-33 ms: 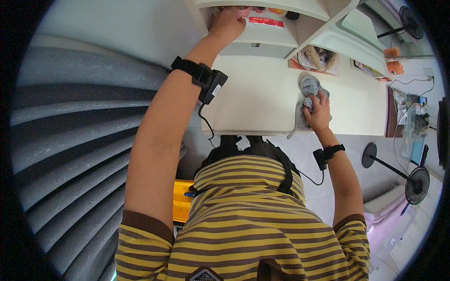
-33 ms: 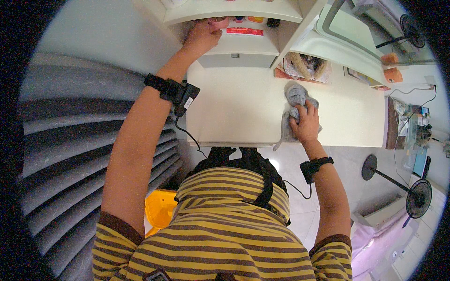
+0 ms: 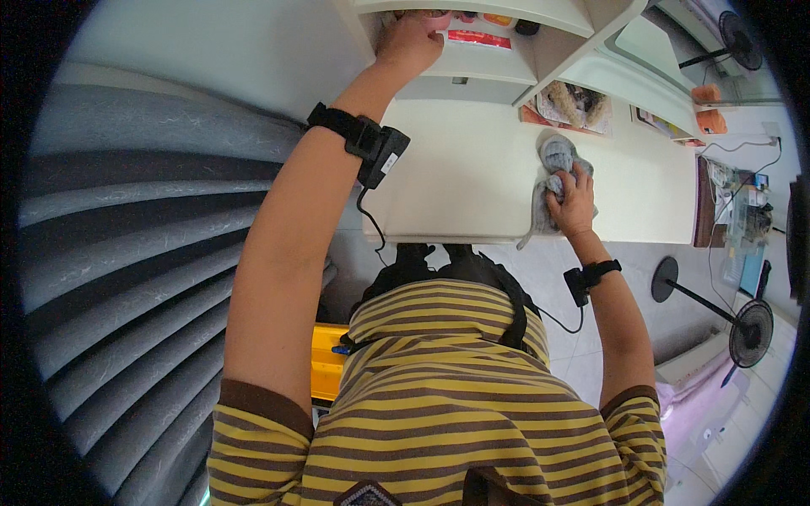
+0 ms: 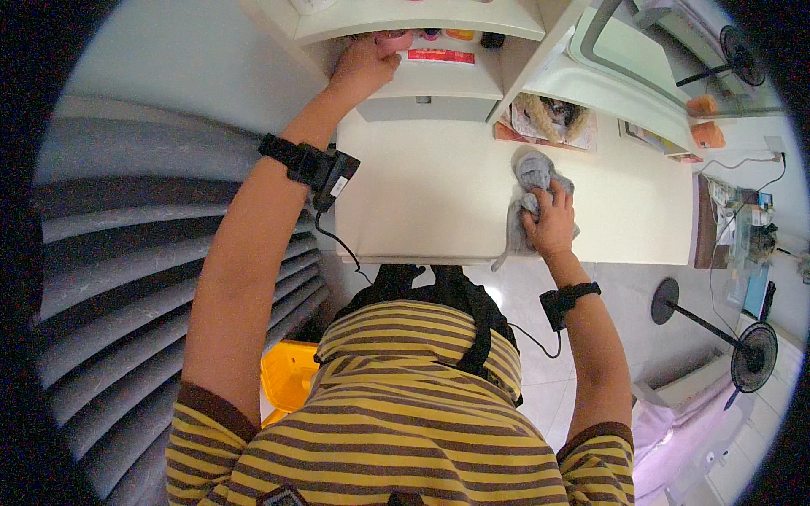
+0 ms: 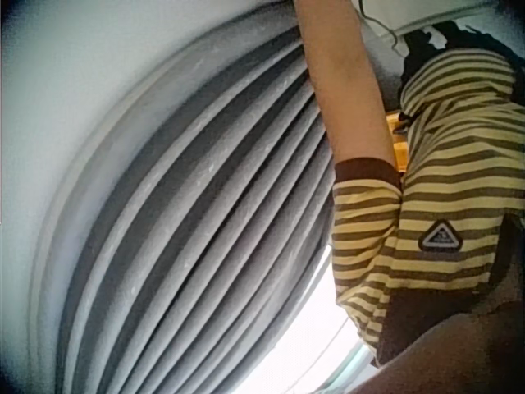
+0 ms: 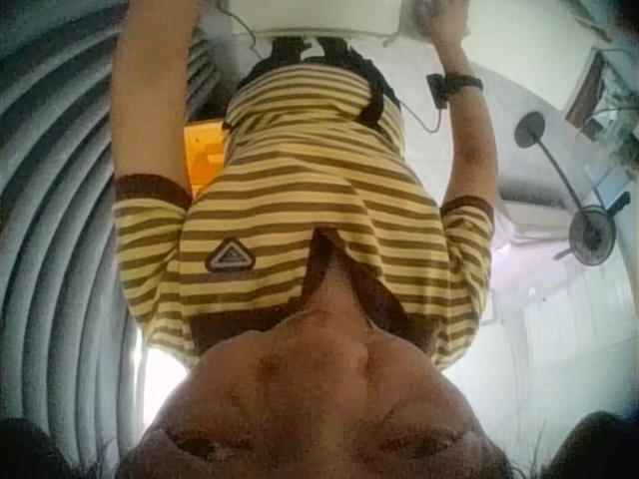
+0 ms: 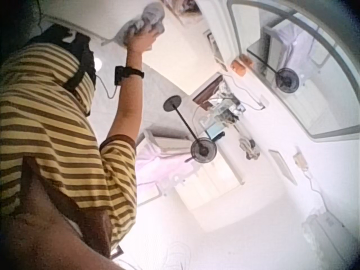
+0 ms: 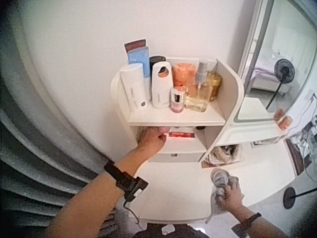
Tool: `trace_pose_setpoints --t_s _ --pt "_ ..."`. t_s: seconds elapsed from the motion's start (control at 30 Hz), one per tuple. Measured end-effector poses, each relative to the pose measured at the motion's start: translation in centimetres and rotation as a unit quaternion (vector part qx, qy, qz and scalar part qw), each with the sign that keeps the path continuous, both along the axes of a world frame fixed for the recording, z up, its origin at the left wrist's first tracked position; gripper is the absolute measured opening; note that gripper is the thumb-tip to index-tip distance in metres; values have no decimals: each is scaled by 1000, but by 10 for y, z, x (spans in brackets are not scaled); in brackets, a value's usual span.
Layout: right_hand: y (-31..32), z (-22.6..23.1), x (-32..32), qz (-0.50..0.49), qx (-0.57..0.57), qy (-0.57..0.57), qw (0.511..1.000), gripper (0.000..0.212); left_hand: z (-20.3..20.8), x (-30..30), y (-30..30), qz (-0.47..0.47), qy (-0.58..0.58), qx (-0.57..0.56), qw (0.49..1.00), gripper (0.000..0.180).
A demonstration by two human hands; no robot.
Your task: The person wipes a tabletop with a cloth, applies spray to the cloth to wipe perfume bottles, and then organizes a wallet, a phone case, and various socks into two different drawers.
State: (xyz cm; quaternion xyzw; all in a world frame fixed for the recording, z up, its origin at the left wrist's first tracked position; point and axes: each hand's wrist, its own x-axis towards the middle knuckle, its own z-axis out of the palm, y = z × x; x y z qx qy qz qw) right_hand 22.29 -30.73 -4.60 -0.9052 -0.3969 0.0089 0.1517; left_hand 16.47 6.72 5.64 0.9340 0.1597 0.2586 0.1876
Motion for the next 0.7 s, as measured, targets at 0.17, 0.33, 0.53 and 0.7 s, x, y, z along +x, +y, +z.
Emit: trace_pose_setpoints --t_s 0.17,0.33,0.53,0.7 --pt "16 7 -4 14 4 28 1000 45 -6 -14 -8 13 -4 -142 990 34" --pt "54 12 -26 104 -28 61 992 46 39 -44 -52 -36 16 -192 981 17" --pt "110 104 -25 113 58 302 945 38 114 -73 -59 -107 -180 -98 973 10" --pt "114 206 -18 174 229 300 909 36 161 -69 -45 -43 -241 -56 968 23"
